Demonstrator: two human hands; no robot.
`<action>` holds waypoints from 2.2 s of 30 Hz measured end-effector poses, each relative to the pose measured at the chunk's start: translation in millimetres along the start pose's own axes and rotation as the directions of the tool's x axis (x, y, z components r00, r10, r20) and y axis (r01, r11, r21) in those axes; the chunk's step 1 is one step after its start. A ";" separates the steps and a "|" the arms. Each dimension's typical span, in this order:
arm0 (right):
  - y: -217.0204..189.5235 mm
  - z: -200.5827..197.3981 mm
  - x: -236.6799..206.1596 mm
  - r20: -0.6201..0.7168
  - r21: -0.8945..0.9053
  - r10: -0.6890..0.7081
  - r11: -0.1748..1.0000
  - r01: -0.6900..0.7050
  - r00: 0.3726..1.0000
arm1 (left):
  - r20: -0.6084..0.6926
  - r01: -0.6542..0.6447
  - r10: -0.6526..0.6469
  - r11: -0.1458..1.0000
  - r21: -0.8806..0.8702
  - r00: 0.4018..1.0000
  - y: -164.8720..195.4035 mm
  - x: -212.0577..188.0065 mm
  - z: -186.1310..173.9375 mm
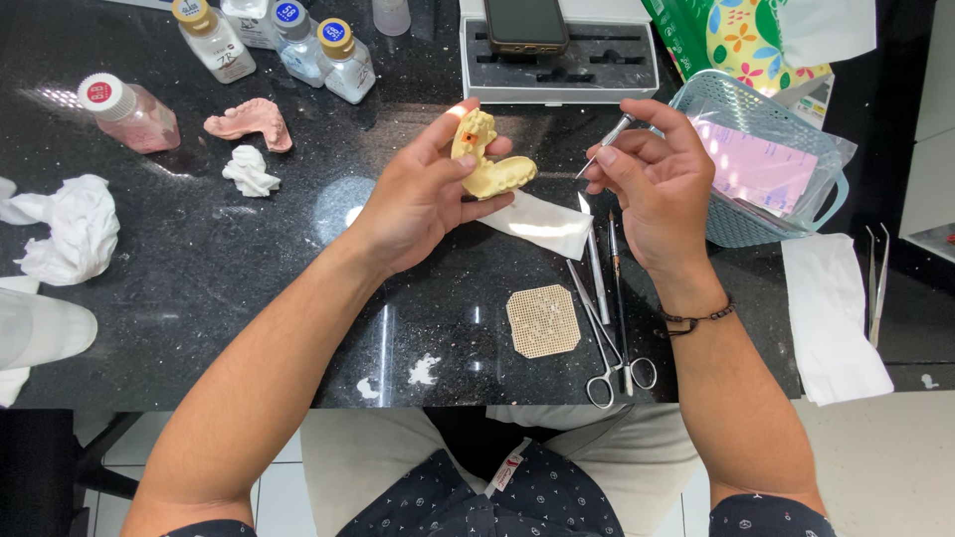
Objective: The person holds a yellow dental model of an upper jaw and uses a fine brush to apply and shape material on the teeth of the model. They dip the brush in a glass of liquid, wipe it on a tissue, and turn the model to work on different areas.
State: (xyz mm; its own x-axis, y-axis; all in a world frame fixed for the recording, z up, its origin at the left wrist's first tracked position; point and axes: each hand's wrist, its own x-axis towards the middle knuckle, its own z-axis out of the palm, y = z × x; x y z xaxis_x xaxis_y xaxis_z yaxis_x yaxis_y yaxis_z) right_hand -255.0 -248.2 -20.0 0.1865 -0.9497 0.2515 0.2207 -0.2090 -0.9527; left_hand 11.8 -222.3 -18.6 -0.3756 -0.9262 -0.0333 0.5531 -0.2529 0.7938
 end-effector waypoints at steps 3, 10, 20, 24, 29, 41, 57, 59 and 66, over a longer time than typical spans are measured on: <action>1.3 -1.6 -1.5 0.027 0.113 0.029 0.993 -0.032 0.999 | 0.020 -0.013 0.011 0.995 0.095 1.000 -1.0 -4.3 5.2; 2.5 0.3 -3.2 0.010 0.191 0.124 0.974 -0.123 0.992 | 0.029 -0.189 0.189 0.935 0.299 0.982 -14.5 -4.1 5.3; 0.0 21.6 -31.2 -0.030 -0.211 -0.268 0.943 0.256 0.963 | 0.119 -0.256 0.228 0.823 0.507 0.966 -28.8 -13.4 16.9; -5.0 30.5 -45.7 0.080 -0.352 -0.434 0.830 0.433 0.897 | 0.152 -0.251 0.205 0.873 0.418 0.967 -28.9 -12.6 17.3; -7.0 36.7 -42.5 0.177 -0.468 -0.529 0.697 0.544 0.830 | 0.167 -0.270 0.221 0.880 0.390 0.961 -30.5 -12.8 16.4; 0.7 43.5 -43.1 0.065 -0.279 -0.351 0.893 0.354 0.934 | 0.044 -0.316 0.344 0.795 0.518 0.938 -37.9 -14.4 23.1; 9.9 45.1 -41.7 -0.042 -0.195 -0.230 0.956 0.217 0.972 | -0.007 -0.314 0.470 0.601 0.735 0.883 -34.5 -20.3 35.0; 10.3 45.1 -40.6 -0.054 -0.137 -0.207 0.971 0.198 0.977 | -0.017 -0.306 0.462 0.614 0.727 0.887 -35.0 -19.9 35.0; 7.8 46.1 -42.1 -0.034 -0.123 -0.198 0.974 0.192 0.980 | 0.032 -0.373 0.480 0.636 0.676 0.877 -38.2 -17.6 29.5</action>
State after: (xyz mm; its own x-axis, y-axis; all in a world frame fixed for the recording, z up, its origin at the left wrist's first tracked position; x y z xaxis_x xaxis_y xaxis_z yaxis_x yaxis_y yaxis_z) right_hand -216.9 -199.1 -30.1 0.1068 -0.8969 0.4292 0.1327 -0.4149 -0.9001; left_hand -24.7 -188.1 -30.5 -0.0875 -0.9243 0.3716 -0.0105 0.3738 0.9274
